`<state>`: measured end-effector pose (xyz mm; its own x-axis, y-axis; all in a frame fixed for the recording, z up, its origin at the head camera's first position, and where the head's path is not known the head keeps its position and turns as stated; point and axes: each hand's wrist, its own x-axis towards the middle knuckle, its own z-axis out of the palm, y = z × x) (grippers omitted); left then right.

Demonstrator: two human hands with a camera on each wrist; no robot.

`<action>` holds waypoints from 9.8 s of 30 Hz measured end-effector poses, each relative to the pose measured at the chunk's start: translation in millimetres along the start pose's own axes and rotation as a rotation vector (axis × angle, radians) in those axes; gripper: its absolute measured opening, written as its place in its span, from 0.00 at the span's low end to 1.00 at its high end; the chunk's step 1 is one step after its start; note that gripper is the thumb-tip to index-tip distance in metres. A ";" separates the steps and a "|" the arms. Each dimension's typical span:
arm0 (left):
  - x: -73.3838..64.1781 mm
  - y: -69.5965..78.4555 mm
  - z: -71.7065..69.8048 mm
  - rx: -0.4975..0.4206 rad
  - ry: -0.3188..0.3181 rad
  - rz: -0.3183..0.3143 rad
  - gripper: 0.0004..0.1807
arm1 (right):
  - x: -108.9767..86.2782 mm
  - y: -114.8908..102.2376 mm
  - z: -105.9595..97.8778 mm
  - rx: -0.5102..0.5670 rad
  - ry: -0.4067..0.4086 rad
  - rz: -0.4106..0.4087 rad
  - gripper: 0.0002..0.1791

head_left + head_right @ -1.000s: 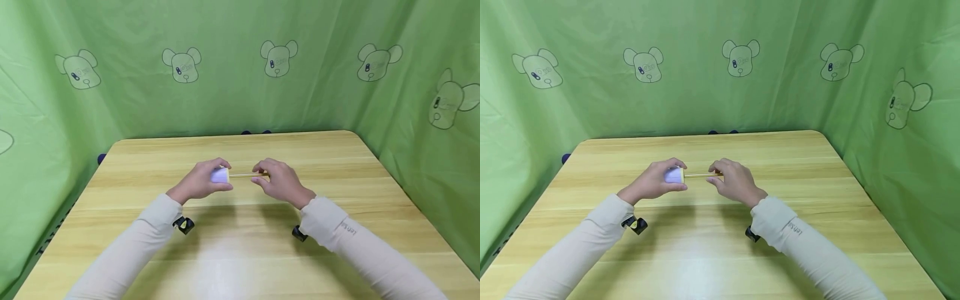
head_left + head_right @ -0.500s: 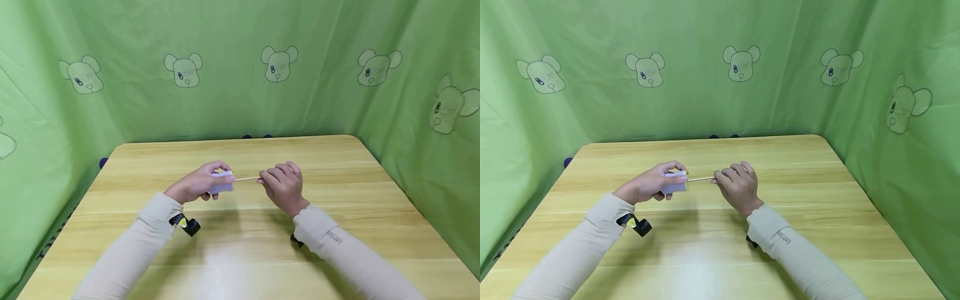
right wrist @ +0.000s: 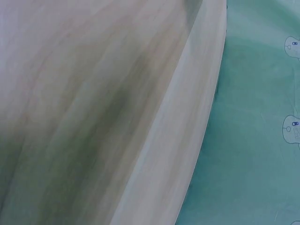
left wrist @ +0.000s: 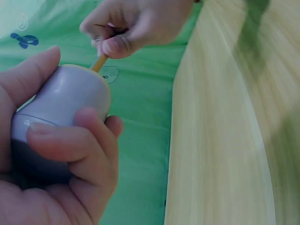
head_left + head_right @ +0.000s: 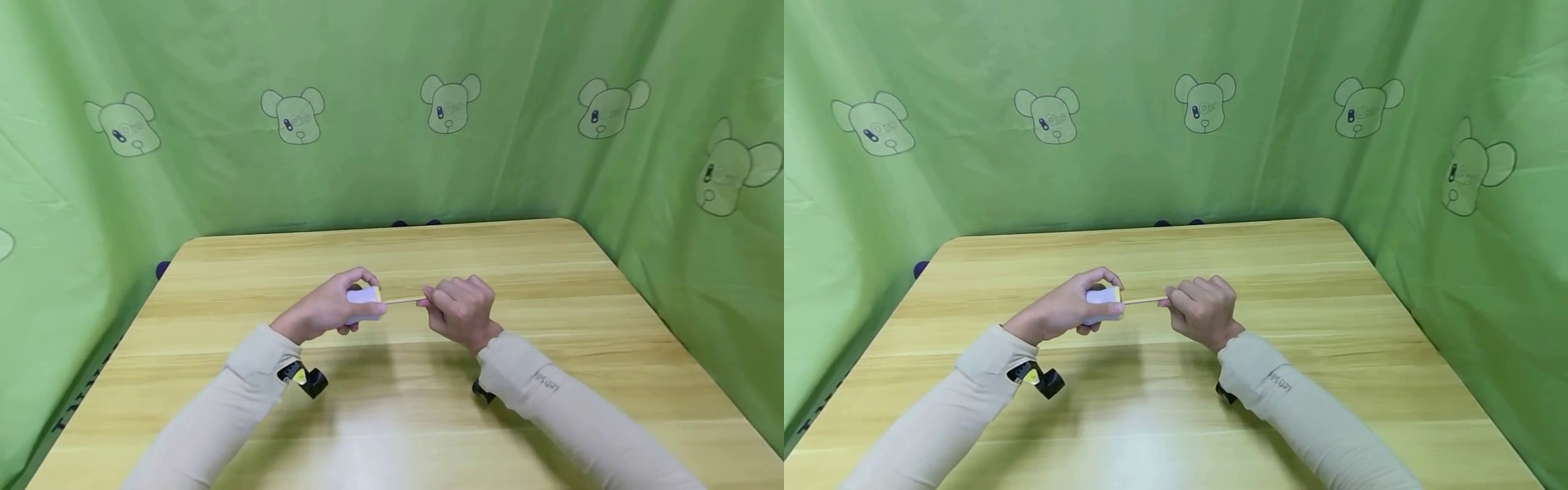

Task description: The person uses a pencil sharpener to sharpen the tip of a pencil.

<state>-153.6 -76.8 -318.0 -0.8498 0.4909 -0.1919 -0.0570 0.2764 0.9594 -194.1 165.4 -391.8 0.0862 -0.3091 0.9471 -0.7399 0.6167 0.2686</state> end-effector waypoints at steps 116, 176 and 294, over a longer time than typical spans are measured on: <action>16.7 -24.2 -6.6 0.719 0.270 0.403 0.27 | 55.9 6.6 -2.6 0.343 -1.184 0.770 0.16; 11.5 -8.2 -20.0 0.172 0.053 0.028 0.24 | 31.3 -19.2 -3.4 0.003 -0.327 0.415 0.15; 9.5 7.7 -12.6 -0.055 -0.098 -0.073 0.23 | 11.5 -9.6 0.1 -0.164 -0.063 0.085 0.14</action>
<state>-168.7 -80.4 -309.8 -0.7870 0.5504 -0.2788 -0.1483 0.2699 0.9514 -186.1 155.8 -383.5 -0.0180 -0.2928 0.9560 -0.6236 0.7507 0.2182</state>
